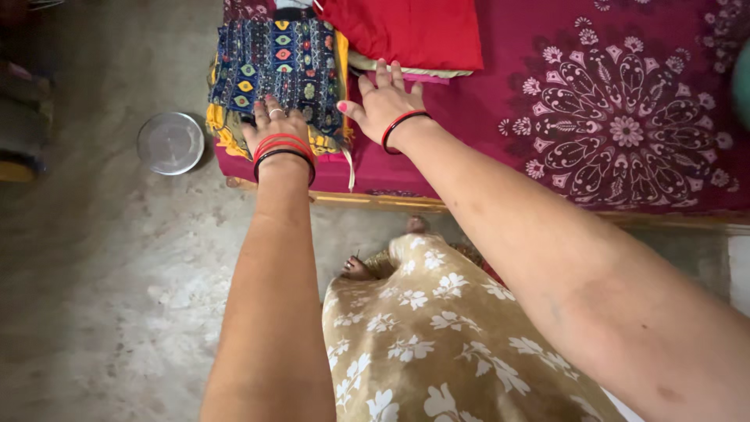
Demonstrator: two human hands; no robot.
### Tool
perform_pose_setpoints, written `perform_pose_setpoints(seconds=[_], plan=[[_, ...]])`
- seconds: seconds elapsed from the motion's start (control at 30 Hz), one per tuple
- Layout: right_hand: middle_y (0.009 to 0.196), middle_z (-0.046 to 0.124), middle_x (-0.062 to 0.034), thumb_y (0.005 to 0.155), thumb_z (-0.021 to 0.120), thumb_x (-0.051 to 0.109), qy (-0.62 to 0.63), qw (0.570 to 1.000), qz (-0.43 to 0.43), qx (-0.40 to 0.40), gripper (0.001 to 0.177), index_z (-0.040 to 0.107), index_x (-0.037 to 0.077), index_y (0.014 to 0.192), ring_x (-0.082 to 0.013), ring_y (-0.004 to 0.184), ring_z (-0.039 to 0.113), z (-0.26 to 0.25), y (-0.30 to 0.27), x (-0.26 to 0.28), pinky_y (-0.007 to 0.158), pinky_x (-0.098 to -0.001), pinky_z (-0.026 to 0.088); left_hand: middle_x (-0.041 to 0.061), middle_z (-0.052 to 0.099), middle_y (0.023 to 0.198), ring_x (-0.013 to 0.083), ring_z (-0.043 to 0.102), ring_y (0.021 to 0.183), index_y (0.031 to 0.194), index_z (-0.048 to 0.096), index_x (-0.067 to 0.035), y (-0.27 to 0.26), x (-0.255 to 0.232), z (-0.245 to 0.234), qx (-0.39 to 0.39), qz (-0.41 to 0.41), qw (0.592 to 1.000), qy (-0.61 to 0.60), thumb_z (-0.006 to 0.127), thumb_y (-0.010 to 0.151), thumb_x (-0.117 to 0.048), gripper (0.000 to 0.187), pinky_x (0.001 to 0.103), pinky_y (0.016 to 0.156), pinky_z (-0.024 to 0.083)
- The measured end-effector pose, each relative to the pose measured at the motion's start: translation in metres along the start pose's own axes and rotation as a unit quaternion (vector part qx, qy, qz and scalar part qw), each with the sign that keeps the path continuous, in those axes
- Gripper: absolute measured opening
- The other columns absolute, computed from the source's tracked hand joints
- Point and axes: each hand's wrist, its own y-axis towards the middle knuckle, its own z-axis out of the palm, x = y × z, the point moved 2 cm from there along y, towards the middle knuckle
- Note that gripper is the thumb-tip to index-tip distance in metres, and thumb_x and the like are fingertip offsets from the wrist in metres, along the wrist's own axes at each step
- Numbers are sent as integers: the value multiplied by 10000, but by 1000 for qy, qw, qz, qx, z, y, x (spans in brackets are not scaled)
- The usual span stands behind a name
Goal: The person folds several pieces of clothing on a bed and places them into a wardrobe. They handle a patterned blue garment, a beige garment, a maroon garment, a purple garment, and a pink garment, folding each by hand and stacking them on a shelf inside the wardrobe.
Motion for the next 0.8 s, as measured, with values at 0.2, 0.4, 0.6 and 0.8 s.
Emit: perform_pose_setpoints(seconds=[0.2, 0.4, 0.6, 0.8], plan=[[1704, 93, -171, 991, 376, 665, -2, 1000, 18, 21, 794, 319, 141, 1585, -378, 1577, 76, -2, -4, 19, 1164, -722, 216, 119, 253, 1686, 326, 250, 1546, 1463, 525, -219, 12, 22, 8, -24, 12, 999, -23, 385, 1052, -220, 435, 612, 1126, 307], [1697, 129, -206, 1010, 385, 673, -37, 999, 7, 20, 805, 326, 116, 1590, -390, 1589, 83, 2, 10, 33, 1172, -735, 188, 148, 318, 1657, 341, 303, 1520, 1527, 468, -202, 21, 38, -2, -70, 48, 996, -28, 466, 1066, -189, 461, 608, 1165, 300], [1685, 87, -189, 973, 383, 693, -52, 998, 23, 3, 834, 246, 158, 1599, -391, 1551, 86, -6, 43, 48, 1160, -725, 156, 149, 295, 1667, 309, 267, 1543, 1510, 422, -178, 41, 55, -41, -14, 90, 995, -28, 817, 791, -176, 820, 564, 1178, 295], [1695, 142, -189, 993, 369, 693, -17, 998, 58, -15, 788, 351, 164, 1577, -390, 1564, 144, -13, 74, 80, 1168, -724, 196, 136, 287, 1655, 297, 266, 1533, 1520, 374, -182, 55, 63, -70, 21, 119, 993, 3, 942, 671, -291, 1027, 538, 1189, 292]])
